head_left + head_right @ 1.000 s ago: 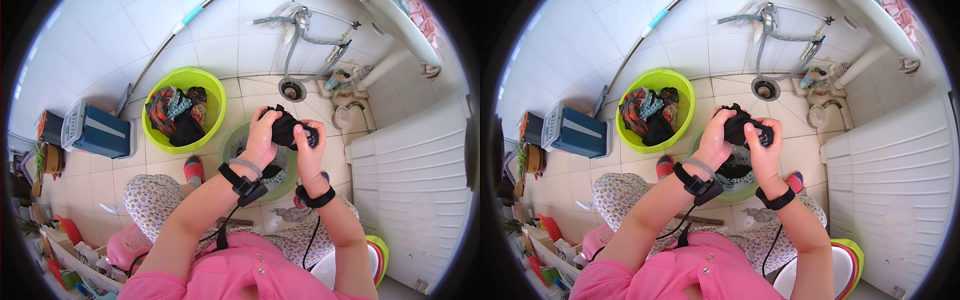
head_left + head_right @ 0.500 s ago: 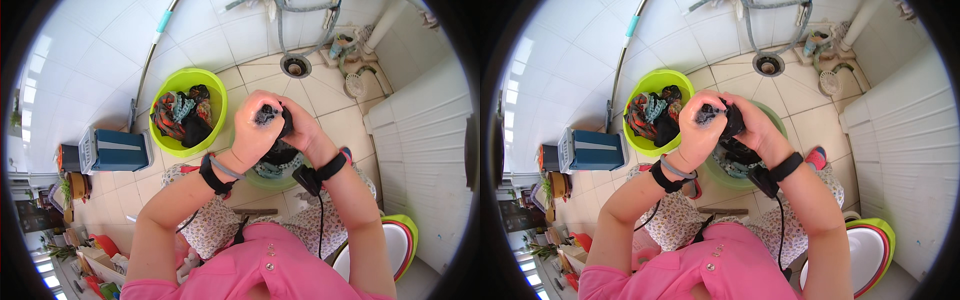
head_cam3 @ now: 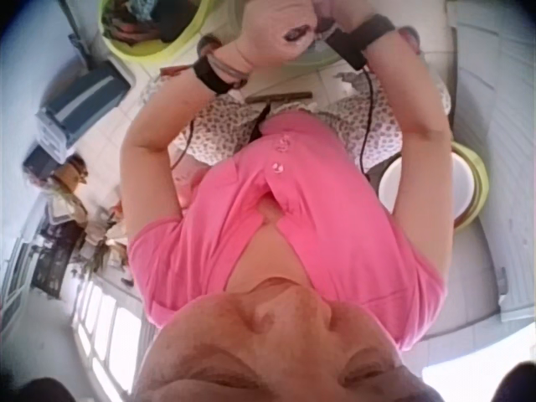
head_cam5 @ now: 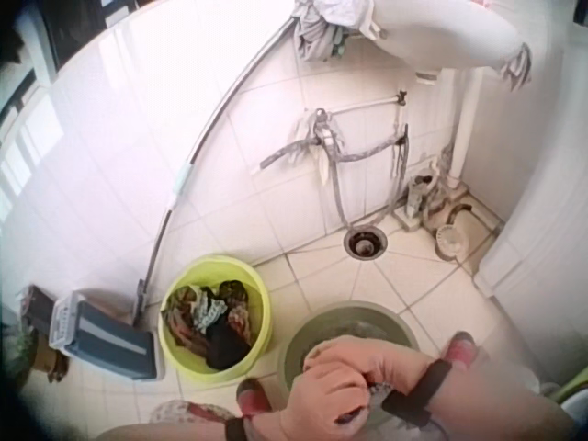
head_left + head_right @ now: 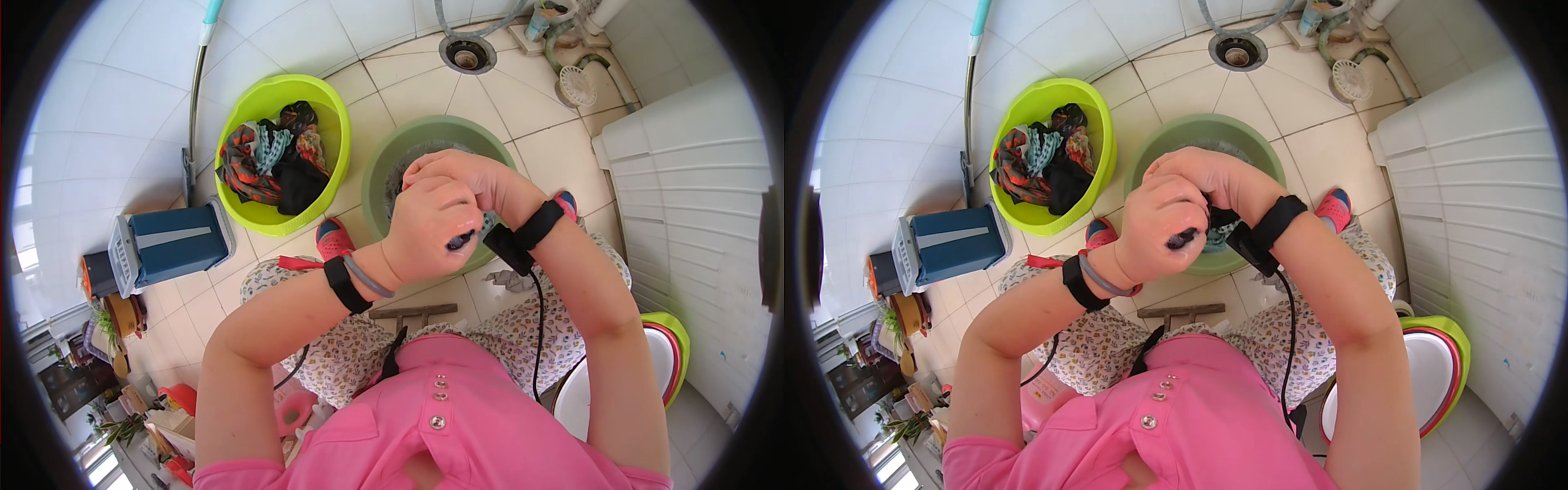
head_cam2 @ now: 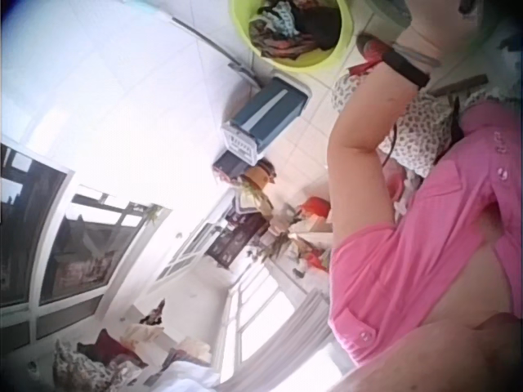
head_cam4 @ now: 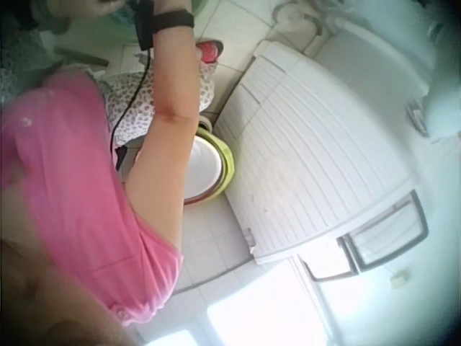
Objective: The person is hand washing a black garment in a basin of soapy water on the floor.
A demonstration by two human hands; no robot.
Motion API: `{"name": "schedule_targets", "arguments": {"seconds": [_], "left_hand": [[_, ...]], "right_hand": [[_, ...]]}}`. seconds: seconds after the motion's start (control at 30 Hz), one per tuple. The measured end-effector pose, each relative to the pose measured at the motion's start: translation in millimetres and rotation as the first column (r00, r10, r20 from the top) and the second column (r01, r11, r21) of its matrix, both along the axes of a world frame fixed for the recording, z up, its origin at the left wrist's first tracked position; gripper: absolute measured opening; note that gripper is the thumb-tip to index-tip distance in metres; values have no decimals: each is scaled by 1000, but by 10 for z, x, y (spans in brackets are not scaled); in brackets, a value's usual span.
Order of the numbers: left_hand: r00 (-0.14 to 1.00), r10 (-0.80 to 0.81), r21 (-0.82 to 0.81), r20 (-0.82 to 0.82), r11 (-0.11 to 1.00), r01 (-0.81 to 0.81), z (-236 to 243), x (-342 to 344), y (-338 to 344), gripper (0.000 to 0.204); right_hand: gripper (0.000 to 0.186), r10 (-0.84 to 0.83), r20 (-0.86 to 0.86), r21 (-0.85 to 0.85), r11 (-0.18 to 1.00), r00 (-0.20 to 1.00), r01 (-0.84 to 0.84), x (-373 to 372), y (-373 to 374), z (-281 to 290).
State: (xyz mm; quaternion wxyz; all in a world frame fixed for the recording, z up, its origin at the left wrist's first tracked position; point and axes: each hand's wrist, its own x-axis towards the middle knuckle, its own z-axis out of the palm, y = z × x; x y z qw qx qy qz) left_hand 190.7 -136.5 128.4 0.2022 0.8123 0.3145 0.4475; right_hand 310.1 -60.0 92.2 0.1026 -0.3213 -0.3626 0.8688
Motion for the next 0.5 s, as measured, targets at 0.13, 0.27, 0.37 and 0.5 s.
{"name": "schedule_targets", "arguments": {"seconds": [0.13, 0.27, 0.37, 0.5], "left_hand": [[995, -54, 21, -79, 998, 55, -69, 2, -59, 23], [977, -127, 60, -173, 989, 139, -135, 13, -109, 22], [967, -164, 53, -195, 983, 177, -137, -45, -48, 22], [997, 82, 68, 3, 994, -82, 30, -198, 151, 25]], "right_hand": [[12, 61, 46, 80, 995, 997, -65, -31, -29, -46], [14, 89, 142, 133, 985, 986, -108, -50, -72, -52], [15, -30, 166, 92, 996, 986, 15, -46, -110, -70], [24, -388, -102, -156, 916, 916, 371, 15, -84, 144]]}}
